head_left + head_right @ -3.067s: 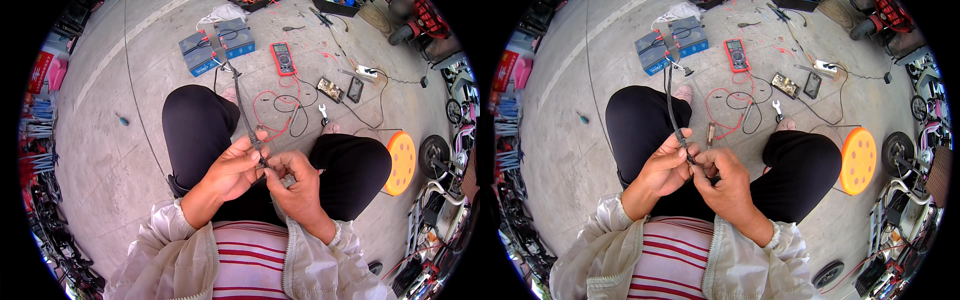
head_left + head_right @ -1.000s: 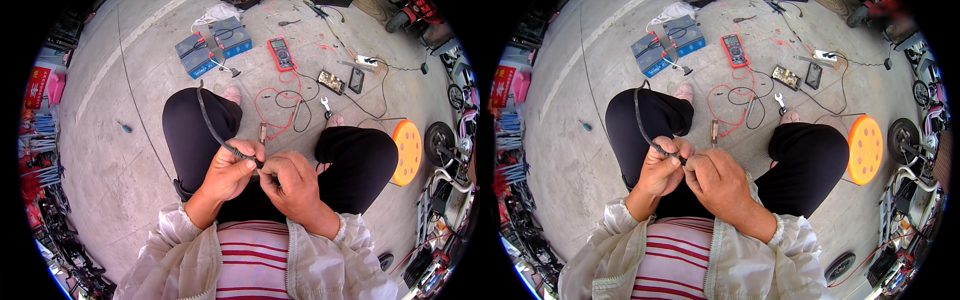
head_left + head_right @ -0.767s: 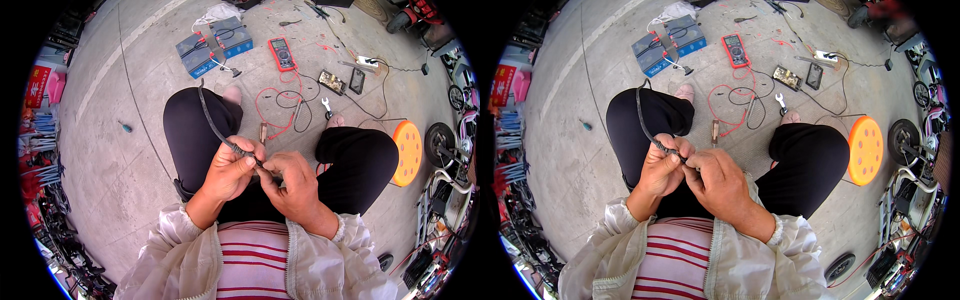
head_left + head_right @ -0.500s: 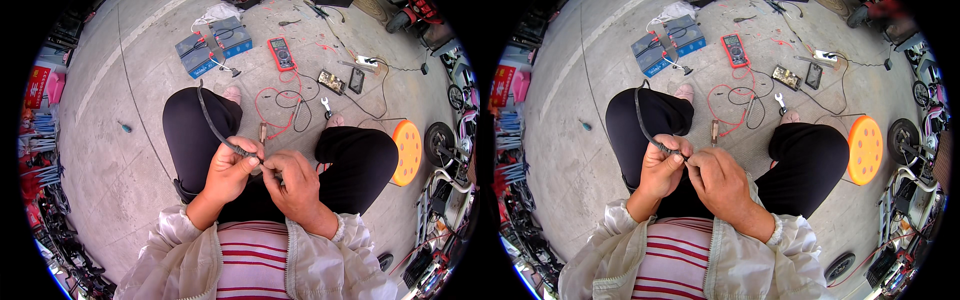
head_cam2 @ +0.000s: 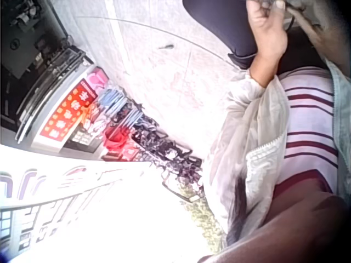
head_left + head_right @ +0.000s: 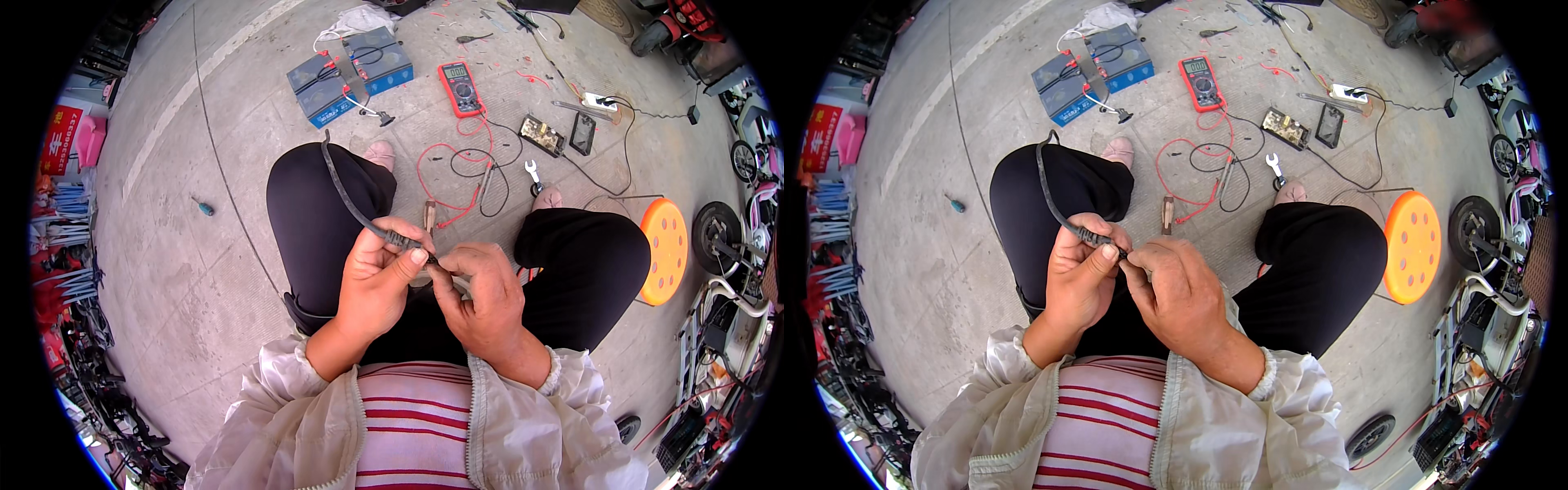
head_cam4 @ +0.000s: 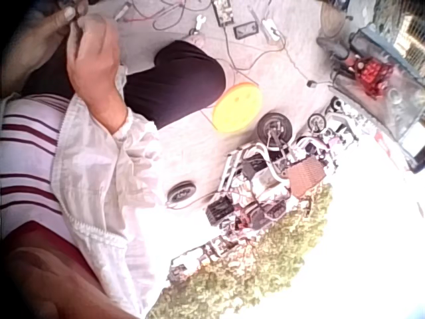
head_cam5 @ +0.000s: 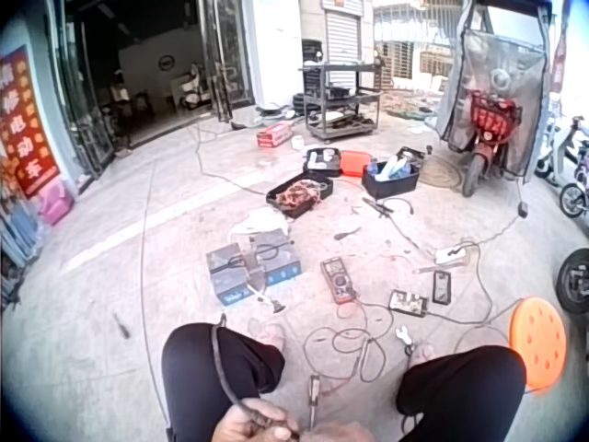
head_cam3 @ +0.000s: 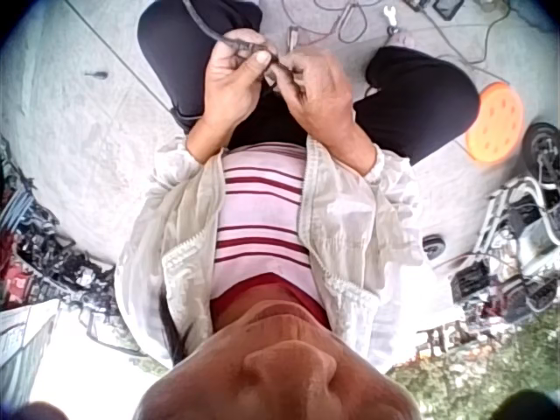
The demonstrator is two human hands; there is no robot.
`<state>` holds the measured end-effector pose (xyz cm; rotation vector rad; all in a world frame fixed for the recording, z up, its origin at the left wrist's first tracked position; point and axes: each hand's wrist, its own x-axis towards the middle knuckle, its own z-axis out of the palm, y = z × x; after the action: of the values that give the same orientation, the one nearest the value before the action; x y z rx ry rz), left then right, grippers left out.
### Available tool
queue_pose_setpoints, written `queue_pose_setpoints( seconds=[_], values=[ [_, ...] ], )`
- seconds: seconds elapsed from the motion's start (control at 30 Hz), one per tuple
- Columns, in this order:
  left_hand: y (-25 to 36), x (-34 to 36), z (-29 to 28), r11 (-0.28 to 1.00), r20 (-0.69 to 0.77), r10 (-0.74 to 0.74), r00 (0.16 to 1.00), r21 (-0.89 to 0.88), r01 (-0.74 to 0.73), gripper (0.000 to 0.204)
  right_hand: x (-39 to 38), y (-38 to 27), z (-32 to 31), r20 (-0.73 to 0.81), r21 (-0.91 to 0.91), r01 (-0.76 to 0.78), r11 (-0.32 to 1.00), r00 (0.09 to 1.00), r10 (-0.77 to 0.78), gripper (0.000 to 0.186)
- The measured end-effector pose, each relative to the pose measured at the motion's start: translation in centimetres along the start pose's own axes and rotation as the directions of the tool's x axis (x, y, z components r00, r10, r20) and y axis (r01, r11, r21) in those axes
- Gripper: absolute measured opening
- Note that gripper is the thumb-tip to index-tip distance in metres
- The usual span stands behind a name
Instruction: The person sits on a low stool and works on a black electrical cable, stripping and twisting the wire ends by hand. They repeatedly adjust the cable and appear to be preparing or repairing the connection.
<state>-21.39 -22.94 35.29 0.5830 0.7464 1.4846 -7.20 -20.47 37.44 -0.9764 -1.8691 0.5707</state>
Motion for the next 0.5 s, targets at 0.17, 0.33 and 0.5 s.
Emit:
queue_pose_setpoints(
  seconds=[0.17, 0.33, 0.5],
  values=[
    [1.2, 1.0, 0.9, 0.971, 0.046, 0.052, 0.998, 0.232, -0.061, 0.019, 1.1, 0.2, -0.8, 0.035, -0.027, 0.018, 0.999, 0.999, -0.018, 0.027],
    [5.9, 8.6, 4.4, 0.87, 0.144, 0.05, 0.988, 0.48, -0.114, 0.02, 9.0, 1.8, -2.9, 0.064, -0.039, 0.063, 0.997, 0.996, -0.061, 0.023],
    [8.9, 18.5, 7.7, 0.887, 0.314, -0.034, 0.949, 0.448, -0.116, 0.016, 17.6, 5.0, -5.5, 0.021, -0.208, 0.231, 0.95, 0.973, -0.231, 0.02]
  ],
)
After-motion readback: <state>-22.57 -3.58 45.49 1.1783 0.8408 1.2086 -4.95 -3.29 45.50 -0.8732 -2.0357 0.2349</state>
